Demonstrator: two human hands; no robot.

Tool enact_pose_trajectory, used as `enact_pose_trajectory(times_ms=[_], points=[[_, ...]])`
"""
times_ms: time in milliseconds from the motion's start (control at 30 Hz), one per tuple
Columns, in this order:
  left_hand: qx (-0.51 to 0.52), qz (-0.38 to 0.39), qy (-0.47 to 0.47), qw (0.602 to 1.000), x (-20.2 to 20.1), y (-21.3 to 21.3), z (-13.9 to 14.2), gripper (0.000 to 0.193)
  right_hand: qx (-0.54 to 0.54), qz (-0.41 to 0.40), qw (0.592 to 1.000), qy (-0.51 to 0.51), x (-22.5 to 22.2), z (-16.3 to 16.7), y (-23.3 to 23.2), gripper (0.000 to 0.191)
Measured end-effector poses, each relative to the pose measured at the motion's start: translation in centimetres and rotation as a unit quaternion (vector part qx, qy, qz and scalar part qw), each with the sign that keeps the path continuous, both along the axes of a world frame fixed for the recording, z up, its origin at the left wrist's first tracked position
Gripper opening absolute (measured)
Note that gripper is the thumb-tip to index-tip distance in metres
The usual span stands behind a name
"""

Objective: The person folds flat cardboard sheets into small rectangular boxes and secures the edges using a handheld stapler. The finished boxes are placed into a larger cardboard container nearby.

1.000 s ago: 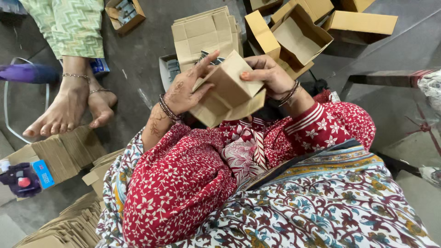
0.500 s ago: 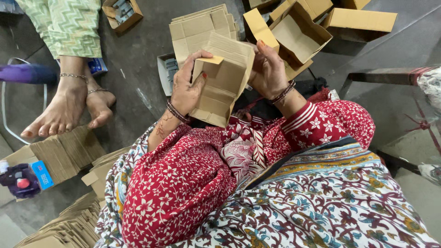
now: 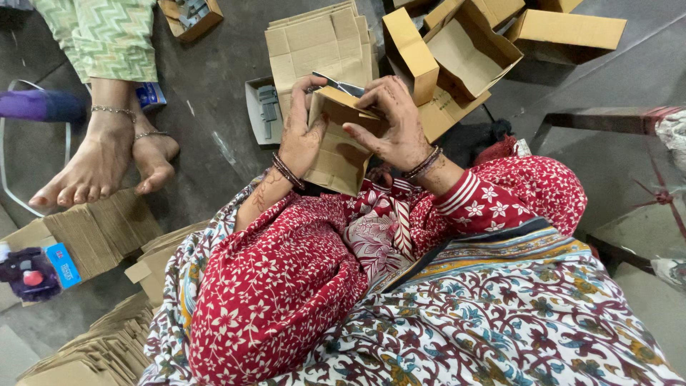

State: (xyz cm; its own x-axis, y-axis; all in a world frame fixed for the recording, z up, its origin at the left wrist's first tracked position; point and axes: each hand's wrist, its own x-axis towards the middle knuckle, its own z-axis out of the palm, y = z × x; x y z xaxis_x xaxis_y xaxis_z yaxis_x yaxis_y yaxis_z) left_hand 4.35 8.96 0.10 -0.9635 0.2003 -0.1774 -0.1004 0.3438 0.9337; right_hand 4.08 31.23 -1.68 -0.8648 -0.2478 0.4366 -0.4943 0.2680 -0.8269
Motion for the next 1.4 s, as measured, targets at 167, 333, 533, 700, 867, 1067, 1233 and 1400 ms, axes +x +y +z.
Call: enact_pose_trajectory(times_ms=[167, 333, 533, 700, 867, 1067, 1233, 1400], points=[[0.019, -0.107, 0.069, 0.992, 0.3, 0.5, 0.3, 0.058, 0.040, -0.046, 0.998, -0.031, -0.5, -0.8, -0.4, 0.029], [0.314, -0.044, -0.115, 0.942, 1.1, 1.1, 1.4, 0.068, -0.025, -0.058, 0.994, -0.086, -1.1, -1.8, 0.4, 0.027], [0.520, -0.077, -0.321, 0.788, 1.7, 1.3, 0.2, 0.073, -0.118, -0.018, 0.989, -0.087, -1.6, -2.5, -0.5, 0.025], [0.486, -0.007, -0.336, 0.807, 1.7, 0.3, -1.7, 0.078, -0.119, 0.014, 0.987, -0.109, -1.4, -3.3, -1.5, 0.022], [0.471, 0.037, -0.147, 0.869, 0.1, -2.0, -1.7, 0.080, 0.131, -0.045, 0.986, -0.089, -1.8, -3.5, -2.3, 0.045], [0.498, 0.127, -0.090, 0.853, -0.6, -4.2, -0.5, 0.072, 0.419, -0.016, 0.898, -0.131, -1.8, -2.9, -3.2, 0.099], [0.458, 0.052, -0.006, 0.887, -1.3, -5.7, -0.1, 0.064, 0.324, 0.006, 0.914, -0.243, -2.4, -3.4, -2.5, 0.081], [0.379, 0.033, 0.047, 0.924, -1.5, -7.8, -0.2, 0.068, -0.281, 0.189, 0.759, -0.557, -1.4, -3.5, -0.6, 0.074]])
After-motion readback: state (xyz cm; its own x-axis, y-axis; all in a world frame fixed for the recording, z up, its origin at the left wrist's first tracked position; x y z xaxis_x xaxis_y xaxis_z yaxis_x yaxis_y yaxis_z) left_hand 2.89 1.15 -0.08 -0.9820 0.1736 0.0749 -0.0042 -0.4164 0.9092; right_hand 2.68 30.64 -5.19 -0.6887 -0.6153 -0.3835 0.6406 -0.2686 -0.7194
